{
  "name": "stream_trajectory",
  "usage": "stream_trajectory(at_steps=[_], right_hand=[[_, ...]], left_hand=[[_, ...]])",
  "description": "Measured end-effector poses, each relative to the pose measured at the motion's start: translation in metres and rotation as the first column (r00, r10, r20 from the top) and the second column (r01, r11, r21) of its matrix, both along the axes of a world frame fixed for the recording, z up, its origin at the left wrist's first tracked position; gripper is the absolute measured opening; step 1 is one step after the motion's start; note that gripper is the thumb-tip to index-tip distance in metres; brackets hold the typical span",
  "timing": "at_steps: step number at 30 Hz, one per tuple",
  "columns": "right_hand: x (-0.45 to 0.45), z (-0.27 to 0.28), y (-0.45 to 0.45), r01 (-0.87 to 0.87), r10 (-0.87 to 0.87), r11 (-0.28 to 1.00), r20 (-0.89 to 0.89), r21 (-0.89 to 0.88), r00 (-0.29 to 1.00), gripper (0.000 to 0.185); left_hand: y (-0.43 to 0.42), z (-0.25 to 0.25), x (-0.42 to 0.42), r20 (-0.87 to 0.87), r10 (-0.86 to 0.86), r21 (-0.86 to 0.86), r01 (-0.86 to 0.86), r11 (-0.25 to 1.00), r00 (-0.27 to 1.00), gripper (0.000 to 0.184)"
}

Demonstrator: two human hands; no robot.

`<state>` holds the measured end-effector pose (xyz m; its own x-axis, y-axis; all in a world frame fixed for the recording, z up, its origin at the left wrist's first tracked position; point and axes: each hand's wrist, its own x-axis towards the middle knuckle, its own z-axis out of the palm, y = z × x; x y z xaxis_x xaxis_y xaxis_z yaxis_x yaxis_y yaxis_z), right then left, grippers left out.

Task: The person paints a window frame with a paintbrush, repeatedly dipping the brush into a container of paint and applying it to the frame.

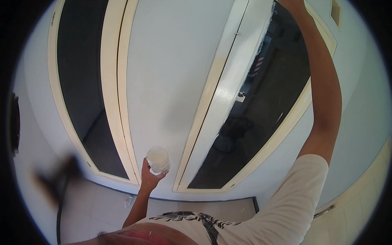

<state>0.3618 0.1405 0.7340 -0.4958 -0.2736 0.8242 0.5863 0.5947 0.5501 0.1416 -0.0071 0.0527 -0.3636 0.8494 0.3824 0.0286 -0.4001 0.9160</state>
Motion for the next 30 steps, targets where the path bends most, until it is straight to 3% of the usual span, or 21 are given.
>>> stream_trajectory(at_steps=[2,3,4,5,6,7,9,11,13,16,21,25,27,29,30], right_hand=[[0.0,-0.038,0.001,0.019,-0.009,0.997,0.129,-0.079,0.992,0.006],[0.017,-0.054,0.028,0.129,-0.123,0.992,0.191,-0.017,0.974,0.012],[0.012,-0.091,0.02,0.046,-0.005,0.991,0.306,-0.127,0.952,0.013],[0.008,-0.119,0.004,0.113,-0.034,0.978,0.396,-0.177,0.918,0.012],[0.009,-0.142,-0.001,0.071,0.083,0.931,0.398,-0.357,0.914,0.011],[0.005,-0.16,-0.016,0.129,0.076,0.888,0.418,-0.441,0.905,0.007],[0.002,-0.157,-0.026,0.228,0.061,0.787,0.44,-0.574,0.896,0.006],[0.002,-0.108,-0.006,0.262,-0.01,0.801,0.426,-0.538,0.905,0.008],[0.009,-0.039,0.011,0.121,0.112,0.746,0.304,-0.655,0.946,0.006],[0.018,0.065,0.032,-0.089,0.14,0.812,0.045,-0.576,0.989,0.012],[0.013,0.12,0.034,-0.135,0.128,0.988,-0.095,-0.072,0.987,0.008],[0.022,0.103,0.053,-0.111,0.107,0.993,-0.109,-0.033,0.988,0.009],[0.023,0.062,0.046,-0.008,0.004,0.999,0.076,0.049,0.997,0.006],[0.029,0.017,0.026,0.156,-0.121,0.973,0.202,-0.171,0.972,0.006],[0.031,-0.001,0.019,0.156,-0.119,0.973,0.205,-0.173,0.972,0.006]], left_hand=[[0.001,-0.001,0.0,-0.021,0.006,0.006,-0.006,1.0,1.0,0.084],[0.001,-0.002,-0.001,-0.039,0.014,0.011,-0.013,1.0,0.999,0.084],[0.001,-0.004,-0.001,-0.04,0.012,0.02,-0.011,1.0,0.999,0.084],[0.0,-0.005,-0.001,-0.034,0.016,0.001,-0.016,1.0,0.999,0.084],[0.002,-0.005,-0.001,-0.028,0.021,-0.009,-0.021,1.0,0.999,0.083],[0.004,-0.006,-0.001,-0.032,0.019,0.015,-0.018,1.0,0.999,0.083],[0.006,-0.009,-0.001,0.012,0.0,0.035,0.0,0.999,1.0,0.083],[0.005,-0.009,-0.001,-0.029,0.025,0.052,-0.023,0.998,0.999,0.083],[0.005,-0.007,-0.002,-0.058,0.054,0.059,-0.05,0.997,0.997,0.084],[0.001,-0.003,0.001,-0.074,0.093,0.052,-0.09,0.995,0.993,0.084],[0.003,-0.009,0.0,-0.049,0.122,0.06,-0.119,0.991,0.991,0.085],[0.002,-0.007,-0.001,-0.031,0.121,0.051,-0.12,0.991,0.992,0.085],[0.003,-0.008,-0.002,-0.04,0.13,0.045,-0.128,0.991,0.991,0.085],[0.004,-0.01,-0.003,-0.037,0.133,0.042,-0.131,0.99,0.99,0.085],[0.004,-0.011,-0.002,-0.036,0.133,0.038,-0.132,0.991,0.99,0.085]])
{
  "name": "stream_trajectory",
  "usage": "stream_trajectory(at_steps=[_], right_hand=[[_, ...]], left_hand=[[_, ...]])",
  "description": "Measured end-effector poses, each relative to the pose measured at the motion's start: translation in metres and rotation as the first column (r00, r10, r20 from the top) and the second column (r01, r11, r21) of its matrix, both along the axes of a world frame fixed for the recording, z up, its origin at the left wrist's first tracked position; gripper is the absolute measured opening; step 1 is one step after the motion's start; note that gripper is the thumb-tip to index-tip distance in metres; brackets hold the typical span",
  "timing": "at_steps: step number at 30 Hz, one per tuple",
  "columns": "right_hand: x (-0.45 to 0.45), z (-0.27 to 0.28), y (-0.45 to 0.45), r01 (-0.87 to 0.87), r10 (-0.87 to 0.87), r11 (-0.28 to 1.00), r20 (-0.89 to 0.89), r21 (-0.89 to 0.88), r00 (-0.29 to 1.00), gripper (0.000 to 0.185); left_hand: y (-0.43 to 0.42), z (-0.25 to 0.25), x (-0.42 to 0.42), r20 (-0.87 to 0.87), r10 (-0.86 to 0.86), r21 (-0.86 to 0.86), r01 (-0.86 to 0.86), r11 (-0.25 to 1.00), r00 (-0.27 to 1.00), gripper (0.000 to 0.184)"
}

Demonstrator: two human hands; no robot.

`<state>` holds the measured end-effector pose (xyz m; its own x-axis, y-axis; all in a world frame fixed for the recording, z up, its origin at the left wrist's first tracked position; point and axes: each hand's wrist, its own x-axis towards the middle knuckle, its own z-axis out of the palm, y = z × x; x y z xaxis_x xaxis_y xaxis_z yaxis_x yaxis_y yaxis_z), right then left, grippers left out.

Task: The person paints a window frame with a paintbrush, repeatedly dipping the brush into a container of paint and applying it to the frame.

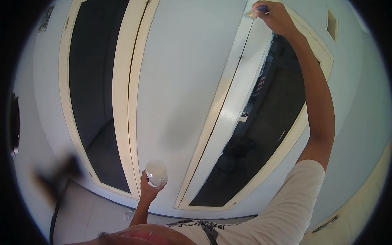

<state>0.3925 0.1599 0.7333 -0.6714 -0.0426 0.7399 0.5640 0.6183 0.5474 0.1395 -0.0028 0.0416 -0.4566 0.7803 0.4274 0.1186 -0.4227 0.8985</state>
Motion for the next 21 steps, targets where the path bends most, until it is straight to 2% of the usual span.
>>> stream_trajectory(at_steps=[2,3,5,7,8,10,11,14,16,17,19,21], right_hand=[[0.0,-0.022,-0.011,-0.016,0.046,0.977,0.138,-0.211,0.989,0.004],[0.0,-0.021,-0.011,-0.015,0.046,0.977,0.14,-0.212,0.989,0.004],[0.002,-0.01,-0.01,-0.104,0.181,0.889,0.135,-0.446,0.974,0.003],[0.016,0.044,0.014,-0.103,0.128,0.932,0.05,-0.347,0.991,0.008],[0.002,0.05,-0.009,-0.187,0.169,0.938,-0.085,-0.293,0.982,0.005],[0.0,0.086,0.002,-0.225,0.216,0.974,-0.23,-0.013,0.949,0.005],[0.003,0.104,0.011,-0.314,0.322,0.947,-0.235,0.072,0.917,0.006],[0.004,0.122,0.02,-0.364,0.383,0.923,-0.191,0.129,0.904,0.008],[-0.007,0.092,0.007,-0.112,0.129,0.989,-0.183,0.101,0.975,0.008],[-0.013,0.07,-0.001,-0.109,0.126,0.989,-0.183,0.1,0.975,0.008],[-0.017,0.014,-0.014,-0.051,0.058,0.989,-0.044,0.138,0.997,0.008],[-0.009,-0.021,-0.02,-0.013,0.022,0.997,0.133,-0.071,0.991,0.01]], left_hand=[[-0.001,0.0,0.0,0.008,-0.006,-0.005,0.006,1.0,1.0,0.085],[-0.001,0.0,0.0,0.014,-0.014,-0.01,0.014,1.0,1.0,0.086],[-0.004,0.006,0.001,0.002,-0.01,-0.017,0.01,1.0,1.0,0.086],[-0.005,0.008,0.001,-0.012,-0.006,-0.025,0.006,1.0,1.0,0.085],[-0.005,0.008,0.001,-0.029,0.002,-0.01,-0.003,1.0,1.0,0.085],[-0.004,0.007,0.002,-0.044,0.012,0.003,-0.012,1.0,0.999,0.085],[-0.004,0.006,0.002,-0.023,-0.002,0.006,0.003,1.0,1.0,0.085],[-0.002,0.003,0.003,-0.013,-0.024,0.005,0.024,1.0,1.0,0.086],[-0.002,0.002,0.002,-0.025,-0.029,0.003,0.029,1.0,0.999,0.087],[-0.002,0.003,0.002,-0.023,-0.033,-0.004,0.033,0.999,0.999,0.087],[-0.003,0.003,0.001,-0.021,-0.04,-0.015,0.04,0.999,0.999,0.087],[-0.002,0.003,0.001,-0.027,-0.038,-0.006,0.038,0.999,0.999,0.087]])
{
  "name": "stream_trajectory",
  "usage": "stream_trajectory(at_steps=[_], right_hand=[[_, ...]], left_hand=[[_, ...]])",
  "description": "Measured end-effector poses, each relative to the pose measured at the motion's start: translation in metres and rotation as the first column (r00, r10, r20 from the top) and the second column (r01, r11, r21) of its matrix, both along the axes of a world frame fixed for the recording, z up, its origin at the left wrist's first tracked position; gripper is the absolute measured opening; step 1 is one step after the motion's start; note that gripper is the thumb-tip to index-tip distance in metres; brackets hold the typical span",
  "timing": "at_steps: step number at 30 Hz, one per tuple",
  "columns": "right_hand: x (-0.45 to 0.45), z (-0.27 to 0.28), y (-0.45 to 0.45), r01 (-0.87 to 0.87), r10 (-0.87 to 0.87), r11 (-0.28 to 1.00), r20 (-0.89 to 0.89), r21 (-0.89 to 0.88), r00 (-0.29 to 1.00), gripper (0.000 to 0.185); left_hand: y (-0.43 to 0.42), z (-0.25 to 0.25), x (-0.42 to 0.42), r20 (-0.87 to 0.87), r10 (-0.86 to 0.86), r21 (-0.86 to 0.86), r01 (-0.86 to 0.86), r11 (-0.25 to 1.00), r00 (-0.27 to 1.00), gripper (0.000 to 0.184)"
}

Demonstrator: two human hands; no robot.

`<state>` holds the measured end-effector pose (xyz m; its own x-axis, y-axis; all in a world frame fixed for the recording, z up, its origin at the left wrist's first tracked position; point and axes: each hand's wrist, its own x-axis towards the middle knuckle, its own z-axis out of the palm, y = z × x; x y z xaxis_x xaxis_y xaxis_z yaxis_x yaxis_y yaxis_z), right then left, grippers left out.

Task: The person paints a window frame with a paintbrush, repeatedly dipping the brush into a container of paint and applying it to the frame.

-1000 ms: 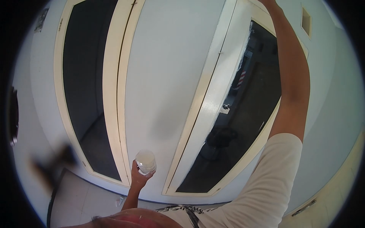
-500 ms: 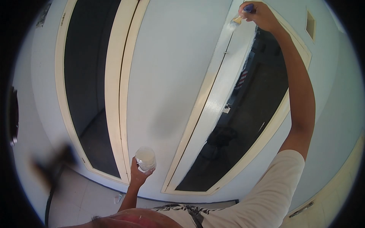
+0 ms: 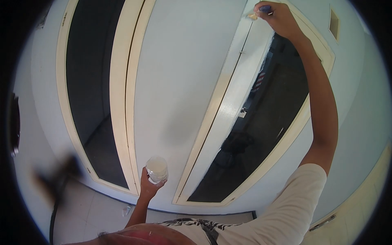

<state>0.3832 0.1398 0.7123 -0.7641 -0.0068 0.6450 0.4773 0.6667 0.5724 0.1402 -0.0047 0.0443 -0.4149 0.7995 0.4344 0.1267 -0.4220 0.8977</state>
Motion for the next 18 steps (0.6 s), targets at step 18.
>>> stream_trajectory(at_steps=[18], right_hand=[[-0.004,0.073,0.026,-0.082,0.158,0.965,-0.303,0.248,0.94,0.012]], left_hand=[[0.002,-0.005,0.005,-0.022,0.006,-0.003,-0.006,1.0,1.0,0.086]])
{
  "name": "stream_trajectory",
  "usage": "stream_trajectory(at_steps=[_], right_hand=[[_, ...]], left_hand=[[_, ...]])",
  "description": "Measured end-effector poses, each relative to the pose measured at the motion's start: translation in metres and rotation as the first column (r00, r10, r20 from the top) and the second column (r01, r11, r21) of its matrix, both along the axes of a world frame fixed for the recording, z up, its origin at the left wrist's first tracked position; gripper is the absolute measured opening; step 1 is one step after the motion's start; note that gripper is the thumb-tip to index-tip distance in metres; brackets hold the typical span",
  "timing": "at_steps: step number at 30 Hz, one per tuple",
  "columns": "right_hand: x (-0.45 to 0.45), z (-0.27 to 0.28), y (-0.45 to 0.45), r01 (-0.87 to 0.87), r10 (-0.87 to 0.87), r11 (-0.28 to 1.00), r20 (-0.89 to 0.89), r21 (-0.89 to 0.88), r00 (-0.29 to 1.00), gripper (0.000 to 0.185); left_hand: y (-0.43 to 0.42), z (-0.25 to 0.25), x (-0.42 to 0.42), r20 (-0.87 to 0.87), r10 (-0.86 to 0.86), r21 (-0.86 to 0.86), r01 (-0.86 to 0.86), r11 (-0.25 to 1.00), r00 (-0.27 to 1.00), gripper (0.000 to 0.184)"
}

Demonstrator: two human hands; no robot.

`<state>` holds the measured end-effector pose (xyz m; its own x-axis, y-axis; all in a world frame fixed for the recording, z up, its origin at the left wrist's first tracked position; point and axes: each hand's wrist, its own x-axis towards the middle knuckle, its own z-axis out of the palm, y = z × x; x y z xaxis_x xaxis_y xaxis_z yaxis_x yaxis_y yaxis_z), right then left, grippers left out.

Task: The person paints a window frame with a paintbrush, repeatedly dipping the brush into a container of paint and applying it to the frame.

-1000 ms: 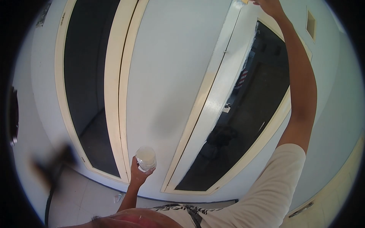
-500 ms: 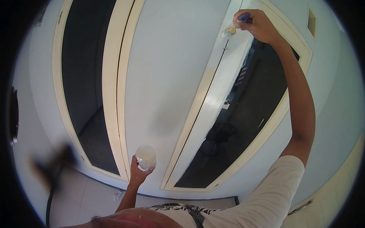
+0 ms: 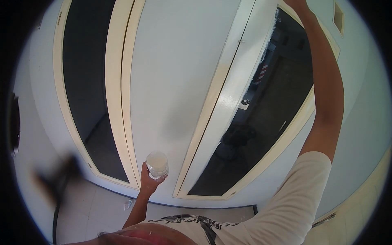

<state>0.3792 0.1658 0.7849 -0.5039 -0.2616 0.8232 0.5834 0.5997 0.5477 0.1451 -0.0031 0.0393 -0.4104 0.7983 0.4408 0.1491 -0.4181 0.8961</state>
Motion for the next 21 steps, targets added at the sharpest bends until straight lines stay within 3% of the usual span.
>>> stream_trajectory(at_steps=[1,3,4,5,8,10,12,15,19,21], right_hand=[[-0.001,-0.025,-0.003,0.025,-0.027,0.999,0.042,0.031,0.999,0.011],[0.003,-0.078,-0.009,0.053,-0.037,0.994,0.163,-0.096,0.986,0.008],[0.018,-0.092,0.015,0.056,-0.068,0.997,0.257,0.054,0.964,0.014],[0.013,-0.126,0.004,0.019,0.031,0.985,0.282,-0.172,0.959,0.014],[0.003,-0.201,-0.032,0.054,0.073,0.947,0.379,-0.315,0.923,0.009],[0.0,-0.228,-0.045,0.207,0.061,0.81,0.43,-0.549,0.901,0.008],[0.002,-0.237,-0.044,0.179,0.099,0.785,0.404,-0.594,0.909,0.007],[0.014,-0.242,-0.025,-0.041,0.191,0.81,0.197,-0.584,0.962,0.016],[0.015,-0.295,-0.03,-0.081,0.152,0.845,0.092,-0.528,0.984,0.017],[0.012,-0.341,-0.041,-0.343,0.289,0.569,-0.209,-0.747,0.934,0.017]], left_hand=[[0.0,0.001,0.0,0.0,-0.005,-0.006,0.005,1.0,1.0,0.086],[-0.001,0.005,-0.001,0.026,-0.032,-0.008,0.032,0.999,0.999,0.086],[-0.001,0.007,-0.001,0.027,-0.036,-0.016,0.036,0.999,0.999,0.086],[-0.003,0.008,-0.002,0.019,-0.038,-0.025,0.039,0.999,0.999,0.085],[-0.005,0.013,-0.003,0.025,-0.061,-0.044,0.062,0.997,0.998,0.085],[-0.005,0.015,-0.004,0.037,-0.084,-0.06,0.086,0.995,0.996,0.085],[-0.003,0.013,-0.007,-0.017,-0.08,-0.069,0.079,0.995,0.997,0.086],[-0.006,0.022,-0.009,-0.033,-0.1,-0.104,0.096,0.99,0.994,0.087],[-0.005,0.018,-0.012,0.001,-0.138,-0.132,0.137,0.982,0.99,0.089],[-0.007,0.012,-0.015,-0.116,-0.089,-0.055,0.083,0.995,0.989,0.088]])
